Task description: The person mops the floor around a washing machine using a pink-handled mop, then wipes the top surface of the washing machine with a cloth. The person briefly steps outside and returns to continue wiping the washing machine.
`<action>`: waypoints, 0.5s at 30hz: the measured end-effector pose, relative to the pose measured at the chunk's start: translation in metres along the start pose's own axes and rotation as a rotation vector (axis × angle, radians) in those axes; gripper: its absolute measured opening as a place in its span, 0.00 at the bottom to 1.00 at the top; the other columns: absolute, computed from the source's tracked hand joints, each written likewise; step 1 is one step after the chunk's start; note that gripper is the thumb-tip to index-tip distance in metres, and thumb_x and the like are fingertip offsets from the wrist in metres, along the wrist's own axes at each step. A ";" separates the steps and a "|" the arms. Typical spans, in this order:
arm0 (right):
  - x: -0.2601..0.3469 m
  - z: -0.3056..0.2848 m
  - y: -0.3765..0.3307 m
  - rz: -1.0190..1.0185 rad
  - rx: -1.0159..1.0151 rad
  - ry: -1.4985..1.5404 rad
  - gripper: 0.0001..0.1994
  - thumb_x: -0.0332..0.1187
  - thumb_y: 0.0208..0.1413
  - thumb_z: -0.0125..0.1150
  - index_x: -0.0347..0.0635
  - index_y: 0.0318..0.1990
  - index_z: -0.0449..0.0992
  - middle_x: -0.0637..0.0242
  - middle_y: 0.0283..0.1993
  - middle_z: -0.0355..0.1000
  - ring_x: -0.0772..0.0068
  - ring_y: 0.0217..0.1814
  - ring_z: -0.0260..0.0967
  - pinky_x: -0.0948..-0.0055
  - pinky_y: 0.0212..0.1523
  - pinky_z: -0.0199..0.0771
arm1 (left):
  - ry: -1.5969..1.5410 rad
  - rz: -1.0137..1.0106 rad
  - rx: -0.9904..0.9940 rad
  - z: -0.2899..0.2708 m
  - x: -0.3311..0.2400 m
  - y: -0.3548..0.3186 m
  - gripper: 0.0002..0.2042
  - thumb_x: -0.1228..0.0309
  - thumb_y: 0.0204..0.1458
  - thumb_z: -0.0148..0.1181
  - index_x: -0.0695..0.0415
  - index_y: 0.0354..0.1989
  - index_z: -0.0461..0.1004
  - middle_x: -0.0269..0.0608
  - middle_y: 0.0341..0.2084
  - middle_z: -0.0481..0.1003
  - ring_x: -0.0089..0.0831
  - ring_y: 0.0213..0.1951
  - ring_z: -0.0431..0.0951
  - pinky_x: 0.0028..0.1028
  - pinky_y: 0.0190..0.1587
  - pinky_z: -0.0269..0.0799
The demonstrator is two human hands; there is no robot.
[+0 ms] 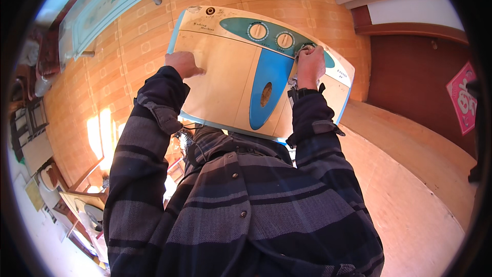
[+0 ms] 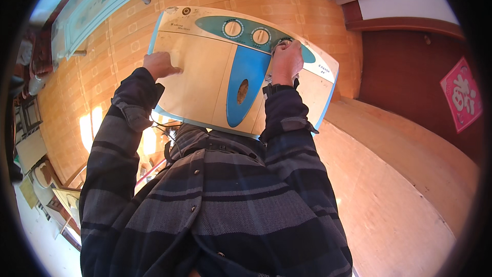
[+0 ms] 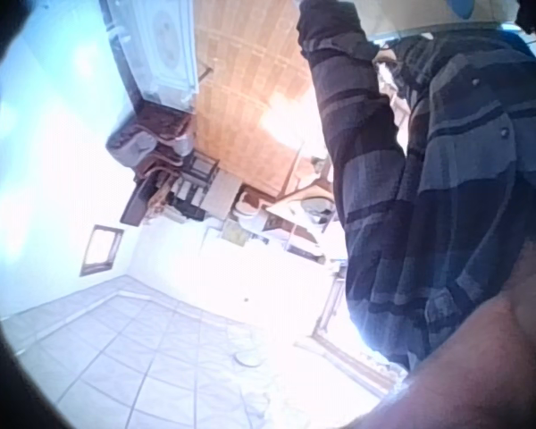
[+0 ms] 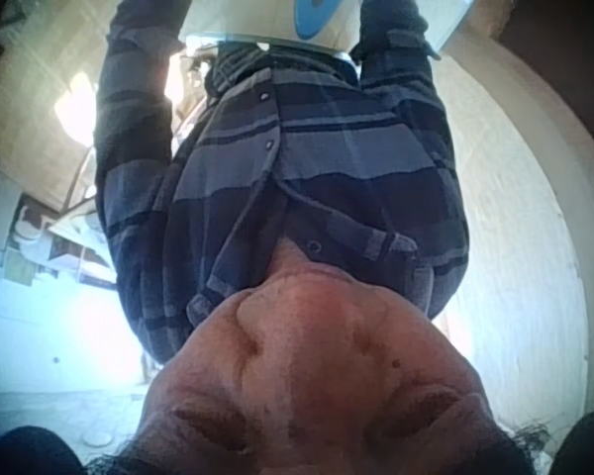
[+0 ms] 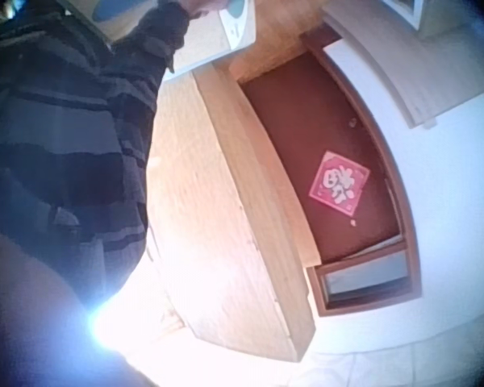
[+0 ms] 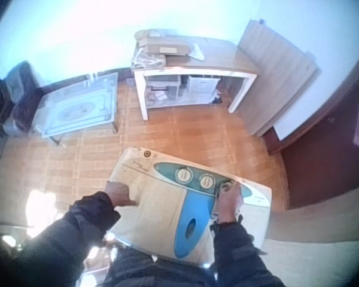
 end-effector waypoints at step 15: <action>-0.005 -0.030 0.012 -0.283 0.129 0.105 0.08 0.36 0.57 0.65 0.42 0.36 0.76 0.60 0.26 0.75 0.55 0.31 0.77 0.58 0.34 0.74 | -0.002 -0.001 0.033 0.002 0.001 0.009 0.30 0.38 0.42 0.69 0.56 0.36 0.85 0.43 0.36 0.84 0.45 0.42 0.83 0.47 0.43 0.72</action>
Point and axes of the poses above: each hand's wrist, its own y-axis towards the middle knuckle, its own z-axis out of the palm, x = y × z, the point moved 4 cm from there along y, towards the middle knuckle
